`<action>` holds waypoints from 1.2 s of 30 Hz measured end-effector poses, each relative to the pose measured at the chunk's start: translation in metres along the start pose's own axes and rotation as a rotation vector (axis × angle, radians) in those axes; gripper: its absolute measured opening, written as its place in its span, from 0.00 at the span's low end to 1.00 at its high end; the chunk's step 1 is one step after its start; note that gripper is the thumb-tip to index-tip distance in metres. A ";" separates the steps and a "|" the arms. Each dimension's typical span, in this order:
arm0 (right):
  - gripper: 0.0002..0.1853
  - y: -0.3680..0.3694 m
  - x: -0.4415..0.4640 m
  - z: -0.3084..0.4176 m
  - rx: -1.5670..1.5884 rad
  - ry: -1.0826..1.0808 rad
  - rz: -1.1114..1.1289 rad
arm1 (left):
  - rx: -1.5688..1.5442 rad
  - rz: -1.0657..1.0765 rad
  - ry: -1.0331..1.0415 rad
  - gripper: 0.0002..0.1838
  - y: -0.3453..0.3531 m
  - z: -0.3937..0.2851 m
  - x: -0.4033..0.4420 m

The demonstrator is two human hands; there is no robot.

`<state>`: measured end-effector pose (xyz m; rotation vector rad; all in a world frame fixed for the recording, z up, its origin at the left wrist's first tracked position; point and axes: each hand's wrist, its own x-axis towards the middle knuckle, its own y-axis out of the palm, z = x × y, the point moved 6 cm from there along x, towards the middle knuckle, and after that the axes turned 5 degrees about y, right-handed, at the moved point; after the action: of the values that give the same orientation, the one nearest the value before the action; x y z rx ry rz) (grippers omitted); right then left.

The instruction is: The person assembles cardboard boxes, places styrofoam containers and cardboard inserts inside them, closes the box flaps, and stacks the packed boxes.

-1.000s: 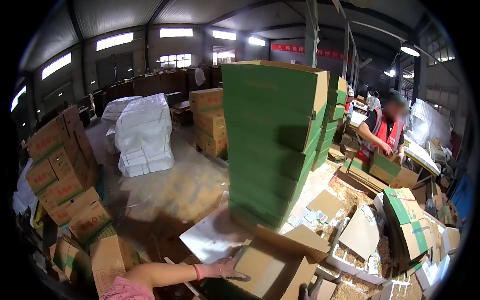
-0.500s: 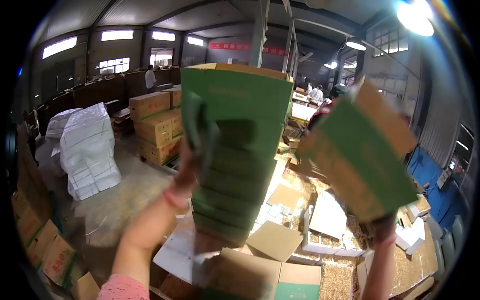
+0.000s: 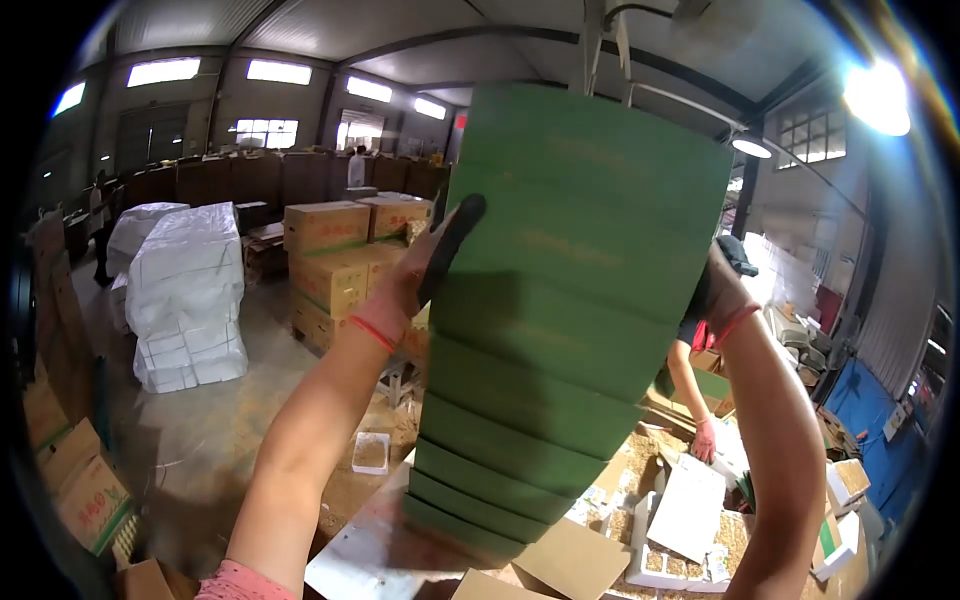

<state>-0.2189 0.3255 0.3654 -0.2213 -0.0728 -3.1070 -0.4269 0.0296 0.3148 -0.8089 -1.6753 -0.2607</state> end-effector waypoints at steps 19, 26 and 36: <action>0.24 -0.147 -0.018 -0.088 -0.581 0.038 -0.605 | 0.114 -0.109 0.337 0.20 -0.007 -0.031 0.041; 0.25 -0.105 -0.087 -0.145 -0.412 -0.079 -0.607 | 0.398 -0.250 0.342 0.27 -0.034 -0.081 -0.039; 0.37 0.021 -0.514 -0.515 -0.698 0.592 -1.051 | -0.453 -0.247 -1.255 0.24 0.180 -0.040 -0.550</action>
<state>0.2182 0.2910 -0.2162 1.0719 1.2975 -3.8086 -0.2483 -0.0637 -0.2295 -1.2189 -2.9710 -0.3351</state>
